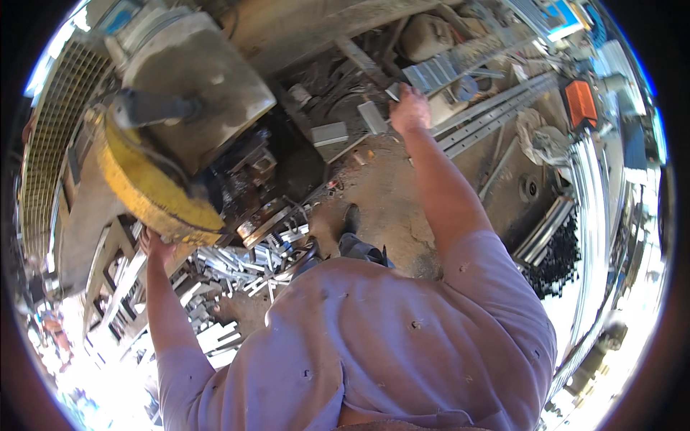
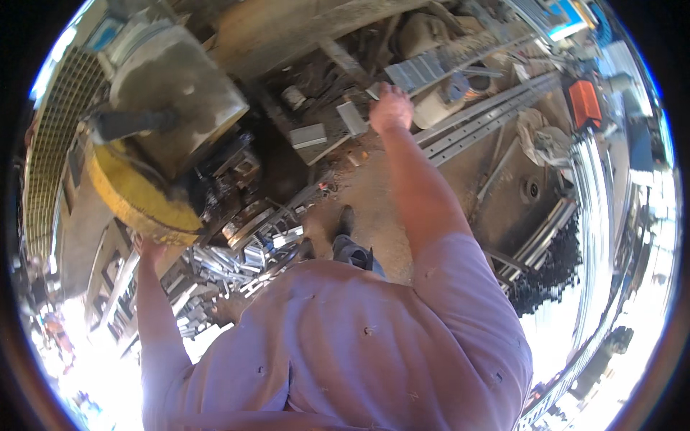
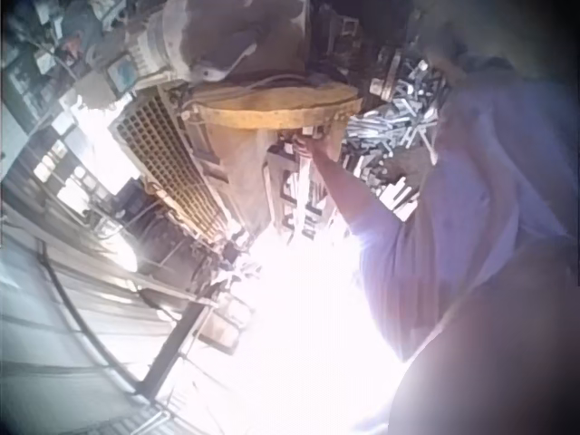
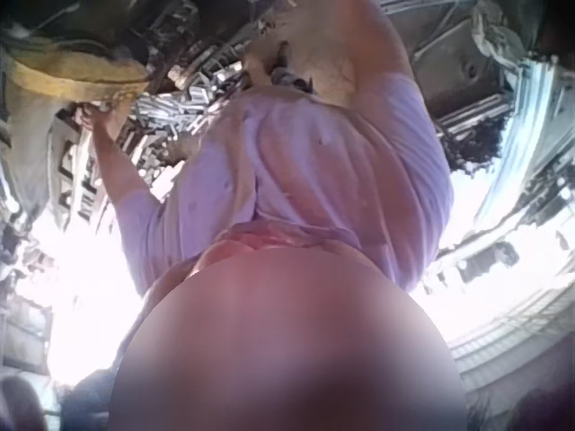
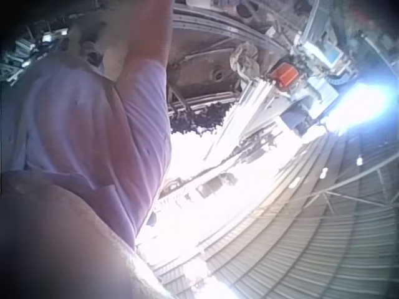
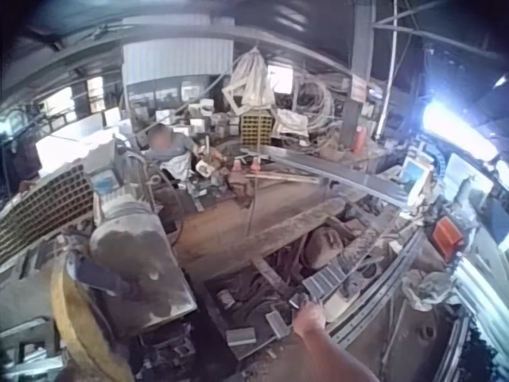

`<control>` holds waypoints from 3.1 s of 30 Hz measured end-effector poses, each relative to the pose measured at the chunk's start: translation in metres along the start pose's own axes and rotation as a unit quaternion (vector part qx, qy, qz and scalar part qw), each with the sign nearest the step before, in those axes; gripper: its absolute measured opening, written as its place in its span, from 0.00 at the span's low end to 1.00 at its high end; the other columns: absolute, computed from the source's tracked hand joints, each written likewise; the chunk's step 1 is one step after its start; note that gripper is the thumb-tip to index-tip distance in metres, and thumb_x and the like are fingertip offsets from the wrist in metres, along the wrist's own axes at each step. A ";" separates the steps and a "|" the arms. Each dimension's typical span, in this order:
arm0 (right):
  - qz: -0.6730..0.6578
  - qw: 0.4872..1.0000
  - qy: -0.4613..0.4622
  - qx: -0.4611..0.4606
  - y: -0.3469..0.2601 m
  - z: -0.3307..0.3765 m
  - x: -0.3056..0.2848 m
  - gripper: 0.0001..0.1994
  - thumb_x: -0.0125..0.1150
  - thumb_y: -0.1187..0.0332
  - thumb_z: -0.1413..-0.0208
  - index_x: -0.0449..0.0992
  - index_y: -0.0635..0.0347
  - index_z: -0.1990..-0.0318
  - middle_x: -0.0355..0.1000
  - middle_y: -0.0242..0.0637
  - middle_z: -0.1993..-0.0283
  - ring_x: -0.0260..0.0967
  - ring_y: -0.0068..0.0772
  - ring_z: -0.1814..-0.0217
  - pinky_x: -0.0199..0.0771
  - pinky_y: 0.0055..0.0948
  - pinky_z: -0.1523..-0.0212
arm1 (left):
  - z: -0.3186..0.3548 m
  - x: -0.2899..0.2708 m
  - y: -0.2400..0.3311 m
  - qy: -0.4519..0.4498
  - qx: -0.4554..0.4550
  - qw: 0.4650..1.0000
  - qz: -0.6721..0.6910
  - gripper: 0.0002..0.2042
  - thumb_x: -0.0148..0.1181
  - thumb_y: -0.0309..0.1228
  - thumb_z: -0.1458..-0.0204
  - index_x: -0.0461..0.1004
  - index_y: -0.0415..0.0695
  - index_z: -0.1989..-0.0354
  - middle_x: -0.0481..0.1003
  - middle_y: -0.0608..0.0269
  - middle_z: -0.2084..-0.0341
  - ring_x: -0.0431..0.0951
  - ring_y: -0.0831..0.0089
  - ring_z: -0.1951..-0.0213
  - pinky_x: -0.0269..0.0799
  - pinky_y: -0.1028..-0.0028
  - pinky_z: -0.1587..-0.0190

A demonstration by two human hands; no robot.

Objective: The person uses a chop saw to cut a long metal bar into smaller segments. They repeatedly position the bar, lower the saw blade to cut, and then remove the cut pieces, stacking them on a nearby surface.

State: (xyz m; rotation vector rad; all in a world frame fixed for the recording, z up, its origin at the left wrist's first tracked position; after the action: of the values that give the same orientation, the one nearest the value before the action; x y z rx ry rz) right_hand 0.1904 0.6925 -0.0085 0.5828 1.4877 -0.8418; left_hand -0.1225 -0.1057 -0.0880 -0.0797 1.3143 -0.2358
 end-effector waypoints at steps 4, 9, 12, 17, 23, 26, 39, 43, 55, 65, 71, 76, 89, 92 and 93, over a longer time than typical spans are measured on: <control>0.029 0.989 0.139 -0.028 -0.003 0.018 -0.037 0.28 0.64 0.50 0.43 0.73 0.58 0.40 0.72 0.44 0.40 0.67 0.48 0.35 0.66 0.44 0.35 | 0.014 -0.031 0.041 -0.049 -0.001 0.999 -0.014 0.62 0.81 0.43 0.67 0.42 0.50 0.24 0.46 0.51 0.25 0.39 0.49 0.24 0.34 0.54 0.24; -0.291 0.940 -0.085 -0.156 -0.126 0.120 -0.017 0.23 0.65 0.52 0.41 0.77 0.62 0.47 0.78 0.44 0.50 0.76 0.45 0.54 0.77 0.40 0.55 | 0.030 -0.036 0.038 -0.063 -0.018 0.998 0.003 0.61 0.80 0.41 0.65 0.41 0.52 0.23 0.44 0.51 0.24 0.38 0.49 0.23 0.35 0.52 0.24; -0.670 0.623 -0.403 0.008 -0.223 0.205 0.019 0.12 0.60 0.65 0.34 0.77 0.64 0.51 0.80 0.40 0.58 0.76 0.23 0.66 0.70 0.20 0.74 | 0.030 -0.037 0.035 -0.065 -0.041 0.997 0.002 0.61 0.80 0.40 0.66 0.41 0.55 0.23 0.43 0.53 0.23 0.37 0.51 0.23 0.34 0.52 0.23; -0.651 0.493 -0.552 0.168 -0.311 0.259 0.079 0.11 0.55 0.62 0.32 0.76 0.62 0.54 0.80 0.40 0.60 0.77 0.33 0.64 0.77 0.36 0.66 | 0.040 -0.055 0.047 -0.058 -0.041 0.997 0.029 0.59 0.79 0.37 0.64 0.43 0.55 0.23 0.43 0.54 0.23 0.37 0.52 0.22 0.34 0.53 0.23; -0.717 0.446 -0.496 0.203 -0.334 0.269 0.081 0.15 0.42 0.69 0.30 0.71 0.68 0.45 0.76 0.49 0.55 0.77 0.48 0.54 0.80 0.56 0.51 | 0.047 -0.060 0.051 -0.046 -0.031 0.997 0.046 0.57 0.78 0.38 0.63 0.45 0.55 0.24 0.43 0.53 0.23 0.38 0.51 0.22 0.34 0.51 0.24; -0.765 0.274 -0.578 0.079 -0.340 0.275 0.062 0.15 0.59 0.62 0.38 0.75 0.63 0.50 0.77 0.45 0.61 0.78 0.45 0.60 0.80 0.43 0.65 | 0.050 -0.067 0.056 -0.039 -0.023 0.998 0.052 0.54 0.75 0.38 0.61 0.47 0.55 0.24 0.45 0.51 0.23 0.38 0.49 0.22 0.34 0.49 0.24; -0.736 0.184 -0.582 0.293 -0.332 0.294 0.087 0.14 0.56 0.59 0.39 0.74 0.62 0.56 0.70 0.34 0.64 0.65 0.27 0.67 0.65 0.25 0.69 | 0.061 -0.075 0.053 -0.038 -0.022 0.995 0.087 0.48 0.66 0.31 0.56 0.47 0.51 0.23 0.44 0.50 0.23 0.36 0.47 0.22 0.30 0.49 0.24; -0.756 0.165 -0.573 0.269 -0.338 0.296 0.085 0.15 0.58 0.62 0.41 0.73 0.66 0.56 0.69 0.34 0.66 0.62 0.25 0.70 0.60 0.22 0.72 | 0.061 -0.078 0.053 -0.041 -0.017 0.995 0.087 0.51 0.68 0.31 0.58 0.45 0.52 0.23 0.43 0.50 0.23 0.37 0.47 0.22 0.30 0.49 0.24; -0.759 0.120 -0.602 0.217 -0.346 0.305 0.073 0.12 0.60 0.64 0.40 0.73 0.63 0.56 0.67 0.31 0.67 0.59 0.21 0.70 0.59 0.21 0.72 | 0.059 -0.070 0.051 -0.010 -0.017 0.997 0.074 0.50 0.67 0.33 0.57 0.45 0.52 0.23 0.44 0.50 0.23 0.37 0.47 0.22 0.31 0.47 0.24; -0.748 0.134 -0.612 0.218 -0.340 0.308 0.071 0.09 0.56 0.66 0.35 0.70 0.63 0.55 0.66 0.31 0.67 0.60 0.24 0.71 0.60 0.23 0.73 | 0.054 -0.064 0.052 0.012 -0.006 0.995 0.097 0.46 0.67 0.40 0.63 0.59 0.48 0.28 0.54 0.46 0.28 0.43 0.45 0.25 0.32 0.45 0.24; -0.742 0.123 -0.622 0.217 -0.344 0.308 0.070 0.07 0.49 0.67 0.31 0.70 0.61 0.55 0.66 0.32 0.68 0.62 0.28 0.70 0.60 0.26 0.73 | 0.052 -0.063 0.053 0.022 -0.006 0.996 0.089 0.46 0.70 0.41 0.64 0.61 0.46 0.31 0.55 0.46 0.29 0.45 0.46 0.25 0.34 0.45 0.24; -0.731 0.128 -0.633 0.219 -0.338 0.309 0.071 0.08 0.47 0.67 0.29 0.69 0.61 0.54 0.66 0.32 0.68 0.61 0.28 0.70 0.60 0.25 0.73 | 0.056 -0.071 0.051 0.034 0.000 0.992 0.124 0.48 0.75 0.42 0.67 0.61 0.45 0.31 0.56 0.46 0.30 0.45 0.46 0.25 0.36 0.45 0.24; -0.707 0.147 -0.650 0.237 -0.337 0.308 0.064 0.05 0.50 0.69 0.32 0.69 0.59 0.54 0.64 0.31 0.69 0.59 0.26 0.72 0.58 0.26 0.74 | 0.048 -0.063 0.052 0.011 -0.013 0.996 0.089 0.50 0.75 0.42 0.68 0.58 0.48 0.30 0.54 0.49 0.28 0.44 0.45 0.25 0.35 0.44 0.24; -0.702 0.164 -0.655 0.229 -0.335 0.307 0.065 0.06 0.50 0.67 0.31 0.68 0.59 0.53 0.63 0.30 0.69 0.59 0.25 0.72 0.57 0.25 0.73 | 0.045 -0.048 0.044 0.106 -0.030 0.992 0.067 0.39 0.61 0.24 0.56 0.59 0.53 0.29 0.52 0.59 0.26 0.43 0.52 0.23 0.36 0.48 0.24; -0.700 0.183 -0.652 0.227 -0.333 0.308 0.063 0.06 0.50 0.67 0.31 0.68 0.59 0.53 0.63 0.30 0.69 0.59 0.25 0.72 0.57 0.25 0.73 | 0.045 -0.048 0.043 0.119 -0.027 0.989 0.087 0.38 0.61 0.24 0.55 0.61 0.51 0.30 0.53 0.57 0.26 0.44 0.54 0.23 0.36 0.49 0.24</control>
State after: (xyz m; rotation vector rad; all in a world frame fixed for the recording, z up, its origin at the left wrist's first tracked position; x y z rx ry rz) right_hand 0.1134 0.2414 -0.0070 -1.3943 -0.5270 -2.2451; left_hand -0.0846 -0.0572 -0.0389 0.0183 1.5560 -0.0619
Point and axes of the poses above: each hand's wrist, its own z-axis away from the middle knuckle, its own x-axis out of the palm, y = z × x, the point moved 9 cm from there along -z, towards the middle knuckle
